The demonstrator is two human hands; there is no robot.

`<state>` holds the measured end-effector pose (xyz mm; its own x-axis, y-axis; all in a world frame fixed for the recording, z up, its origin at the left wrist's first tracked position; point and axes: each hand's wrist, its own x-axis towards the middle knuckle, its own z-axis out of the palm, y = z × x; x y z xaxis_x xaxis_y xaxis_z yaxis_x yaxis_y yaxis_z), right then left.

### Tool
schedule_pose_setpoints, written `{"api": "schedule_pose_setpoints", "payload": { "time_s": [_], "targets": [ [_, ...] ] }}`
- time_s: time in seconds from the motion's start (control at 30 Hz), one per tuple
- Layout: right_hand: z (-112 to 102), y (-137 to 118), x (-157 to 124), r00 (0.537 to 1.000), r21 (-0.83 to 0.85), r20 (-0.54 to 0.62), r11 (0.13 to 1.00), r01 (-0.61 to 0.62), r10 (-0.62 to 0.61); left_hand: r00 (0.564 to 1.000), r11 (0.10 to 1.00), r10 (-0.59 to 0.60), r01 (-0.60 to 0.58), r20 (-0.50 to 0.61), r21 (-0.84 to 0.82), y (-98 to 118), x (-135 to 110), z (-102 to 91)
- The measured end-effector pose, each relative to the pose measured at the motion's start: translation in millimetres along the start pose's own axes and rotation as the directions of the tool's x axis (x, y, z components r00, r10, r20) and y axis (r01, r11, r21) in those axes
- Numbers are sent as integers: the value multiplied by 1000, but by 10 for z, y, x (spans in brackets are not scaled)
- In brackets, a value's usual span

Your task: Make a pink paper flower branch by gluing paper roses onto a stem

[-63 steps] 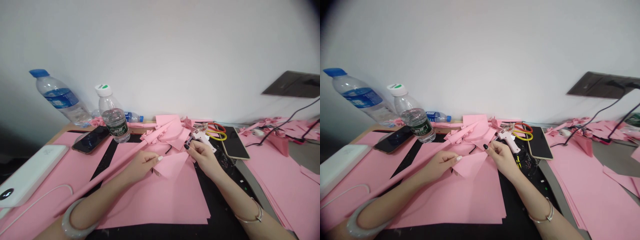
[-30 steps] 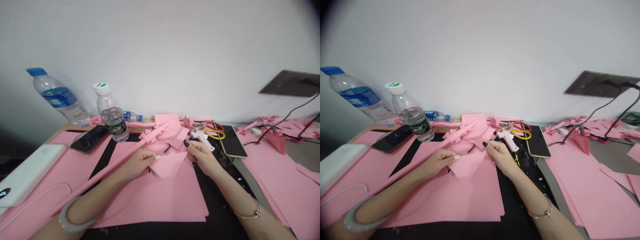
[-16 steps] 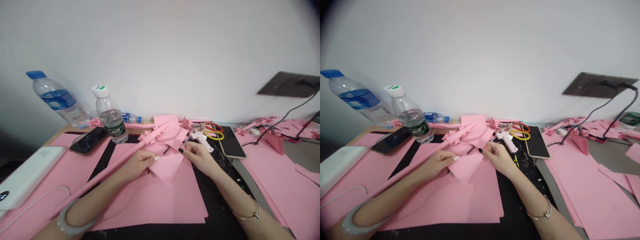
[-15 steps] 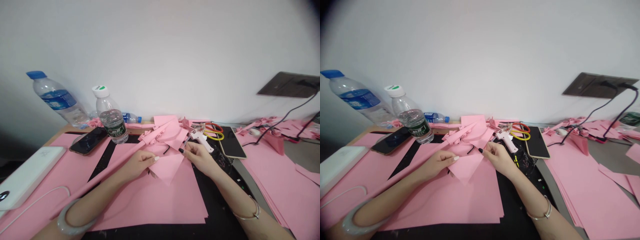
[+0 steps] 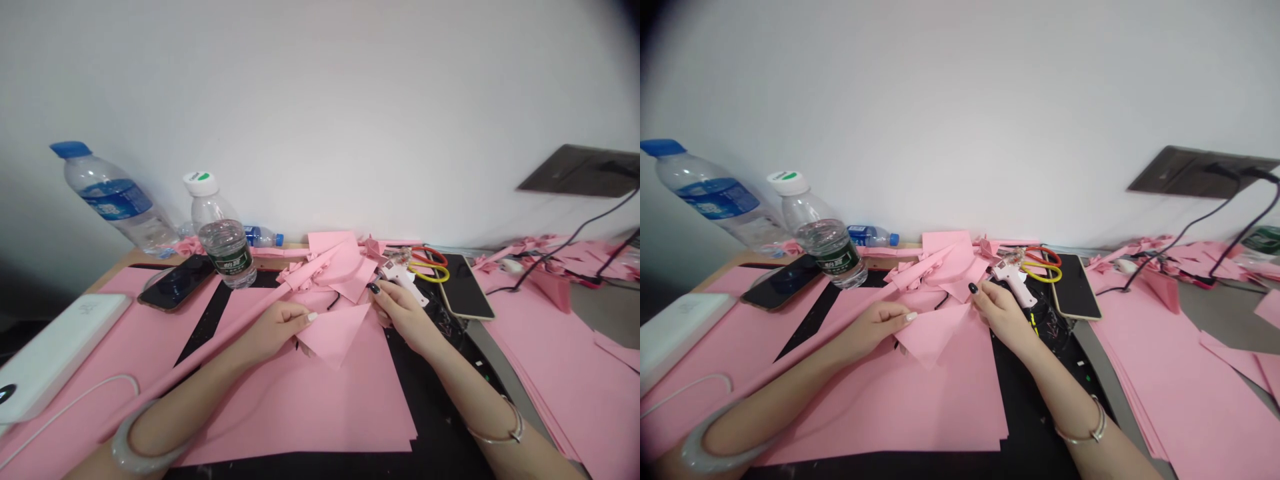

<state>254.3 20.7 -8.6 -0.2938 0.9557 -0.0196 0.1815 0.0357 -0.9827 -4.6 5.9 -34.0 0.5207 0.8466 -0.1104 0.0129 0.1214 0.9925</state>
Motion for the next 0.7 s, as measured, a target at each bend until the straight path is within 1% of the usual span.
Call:
{"api": "schedule_pose_setpoints", "payload": {
  "time_s": [0.13, 0.23, 0.33, 0.43, 0.47, 0.53, 0.57, 0.63, 0.67, 0.7],
  "targets": [
    [23, -44, -7, 1000, -35, 22, 999, -14, 15, 1000, 1000, -7, 7, -3, 0, 5, 4, 3],
    [36, -69, -10, 999, -117, 23, 993, 30, -27, 1000, 1000, -9, 9, -4, -2, 15, -3, 11],
    [17, -57, -11, 992, -239, -45, 965, 108, -122, 1000, 1000, -13, 13, -11, -5, 24, -13, 15],
    [-41, -23, -13, 969, -303, -169, 945, 122, -179, 1000, 1000, -14, 13, -23, -19, 21, -13, 12],
    [-66, -16, -14, 954, -313, -223, 942, 124, -200, 1000, 1000, -13, 12, -28, -26, 17, -10, 10],
    [-119, -12, -16, 899, -358, -346, 923, 137, -268, 999, 999, -12, 10, -40, -44, 9, -4, 9],
    [-143, -15, -14, 859, -385, -407, 911, 149, -313, 999, 999, -11, 9, -46, -54, 6, 0, 10],
    [-183, -27, -5, 761, -416, -509, 889, 190, -401, 998, 997, -6, 2, -58, -75, 4, 6, 14],
    [-196, -33, 1, 723, -421, -543, 883, 207, -428, 998, 996, -2, -3, -66, -86, 6, 7, 17],
    [-203, -40, 7, 696, -418, -566, 882, 220, -442, 997, 995, 2, -9, -75, -97, 10, 8, 20]
  ]
}}
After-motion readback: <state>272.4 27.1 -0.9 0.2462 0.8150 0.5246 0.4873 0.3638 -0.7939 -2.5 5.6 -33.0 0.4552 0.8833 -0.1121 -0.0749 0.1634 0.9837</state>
